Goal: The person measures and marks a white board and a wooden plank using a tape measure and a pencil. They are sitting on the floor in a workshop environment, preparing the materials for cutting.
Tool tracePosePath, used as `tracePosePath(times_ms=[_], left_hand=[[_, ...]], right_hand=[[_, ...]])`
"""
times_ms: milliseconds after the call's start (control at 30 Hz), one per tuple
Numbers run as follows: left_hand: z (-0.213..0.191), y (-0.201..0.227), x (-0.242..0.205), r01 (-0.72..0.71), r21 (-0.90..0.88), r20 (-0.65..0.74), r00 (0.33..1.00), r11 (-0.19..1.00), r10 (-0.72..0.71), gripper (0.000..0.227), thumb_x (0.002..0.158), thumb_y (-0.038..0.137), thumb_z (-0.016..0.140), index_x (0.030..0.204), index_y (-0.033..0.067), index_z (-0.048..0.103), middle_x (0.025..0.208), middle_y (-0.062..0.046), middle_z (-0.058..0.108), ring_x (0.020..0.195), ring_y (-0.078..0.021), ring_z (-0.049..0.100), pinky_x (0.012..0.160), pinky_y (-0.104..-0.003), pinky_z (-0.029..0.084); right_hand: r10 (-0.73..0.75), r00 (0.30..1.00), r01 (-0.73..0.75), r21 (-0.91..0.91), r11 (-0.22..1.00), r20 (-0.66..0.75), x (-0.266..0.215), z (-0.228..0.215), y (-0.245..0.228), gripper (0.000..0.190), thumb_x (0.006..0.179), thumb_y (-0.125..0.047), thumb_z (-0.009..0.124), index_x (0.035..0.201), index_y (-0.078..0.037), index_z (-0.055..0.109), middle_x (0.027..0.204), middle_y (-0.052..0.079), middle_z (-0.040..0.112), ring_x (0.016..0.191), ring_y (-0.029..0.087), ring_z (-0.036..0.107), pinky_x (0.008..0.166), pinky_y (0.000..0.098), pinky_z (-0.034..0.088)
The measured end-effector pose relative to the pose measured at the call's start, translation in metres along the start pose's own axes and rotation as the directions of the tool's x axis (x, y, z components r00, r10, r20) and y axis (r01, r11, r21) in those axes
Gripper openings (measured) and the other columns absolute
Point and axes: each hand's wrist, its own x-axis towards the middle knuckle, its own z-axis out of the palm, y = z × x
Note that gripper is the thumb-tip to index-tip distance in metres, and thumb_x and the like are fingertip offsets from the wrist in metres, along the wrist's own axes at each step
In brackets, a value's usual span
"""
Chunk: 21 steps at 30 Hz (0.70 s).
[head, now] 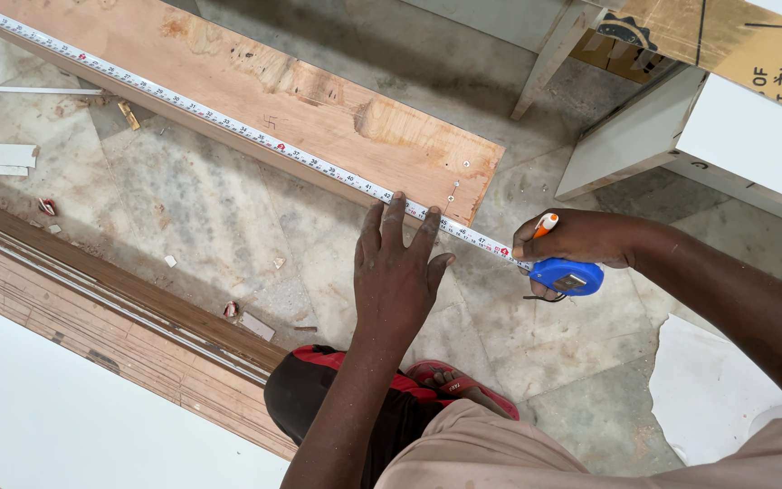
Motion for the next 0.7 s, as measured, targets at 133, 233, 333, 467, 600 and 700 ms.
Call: tracePosePath(times_ms=[133, 233, 333, 467, 600, 700], left_hand=[[-0.0003, 0.0007, 0.0005, 0.002, 0.003, -0.004, 1.000, 1.000, -0.002, 0.059, 0.085, 0.040, 0.078, 0.138, 0.0178, 0.064, 0.151, -0.022, 0.043, 0.142, -0.0453, 0.037, 0.107, -0.059, 0.042], [-0.0001, 0.0008, 0.0009, 0.003, 0.002, -0.003, 1.000, 1.000, -0.003, 0.060, 0.085, 0.040, 0.079, 0.138, 0.0178, 0.064, 0.151, -0.022, 0.043, 0.142, -0.0455, 0.037, 0.107, -0.058, 0.042], [0.0002, 0.0004, -0.0003, -0.002, 0.003, -0.009, 1.000, 1.000, 0.002, 0.061, 0.085, 0.040, 0.078, 0.139, 0.0175, 0.063, 0.151, -0.022, 0.043, 0.143, -0.0452, 0.038, 0.108, -0.058, 0.042], [-0.0001, 0.0004, 0.0002, -0.010, 0.024, -0.014, 1.000, 1.000, 0.010, 0.062, 0.085, 0.045, 0.076, 0.139, 0.0176, 0.063, 0.150, -0.022, 0.044, 0.142, -0.0448, 0.038, 0.111, -0.062, 0.036], [-0.0025, 0.0007, 0.0000, -0.012, 0.052, -0.036, 0.999, 0.999, 0.014, 0.065, 0.083, 0.053, 0.074, 0.138, 0.0196, 0.064, 0.149, -0.020, 0.047, 0.141, -0.0426, 0.040, 0.117, -0.067, 0.024], [-0.0041, 0.0000, -0.0004, -0.003, 0.040, -0.042, 0.999, 0.999, 0.005, 0.065, 0.082, 0.056, 0.072, 0.137, 0.0211, 0.065, 0.149, -0.018, 0.049, 0.140, -0.0410, 0.042, 0.118, -0.068, 0.018]], right_hand=[[-0.008, 1.000, 0.008, -0.003, 1.000, 0.003, 0.0001, -0.0005, 0.0011, 0.030, 0.094, -0.029, 0.060, 0.099, -0.001, 0.069, 0.075, 0.015, 0.077, 0.061, 0.019, 0.068, 0.057, 0.0358, 0.054], [-0.045, 0.999, 0.046, -0.019, 0.999, 0.019, 0.0001, -0.0010, 0.0008, 0.029, 0.094, -0.027, 0.058, 0.097, 0.000, 0.069, 0.075, 0.014, 0.077, 0.061, 0.018, 0.068, 0.057, 0.0350, 0.054], [-0.034, 0.999, 0.035, -0.027, 0.999, 0.014, 0.0003, -0.0007, 0.0002, 0.027, 0.093, -0.026, 0.057, 0.096, -0.001, 0.068, 0.075, 0.014, 0.077, 0.061, 0.019, 0.068, 0.058, 0.0348, 0.054], [-0.026, 1.000, 0.026, -0.010, 1.000, 0.010, -0.0004, -0.0003, 0.0000, 0.028, 0.095, -0.029, 0.060, 0.094, -0.001, 0.068, 0.074, 0.015, 0.076, 0.061, 0.020, 0.068, 0.058, 0.0356, 0.054], [-0.035, 0.999, 0.035, 0.003, 0.999, 0.016, -0.0009, 0.0000, 0.0004, 0.027, 0.092, -0.025, 0.058, 0.092, 0.000, 0.068, 0.074, 0.015, 0.076, 0.062, 0.021, 0.070, 0.060, 0.0358, 0.056], [-0.048, 0.999, 0.048, -0.005, 0.999, 0.012, 0.0001, -0.0008, 0.0005, 0.028, 0.093, -0.026, 0.059, 0.092, 0.000, 0.069, 0.076, 0.014, 0.076, 0.064, 0.020, 0.070, 0.062, 0.0345, 0.056]])
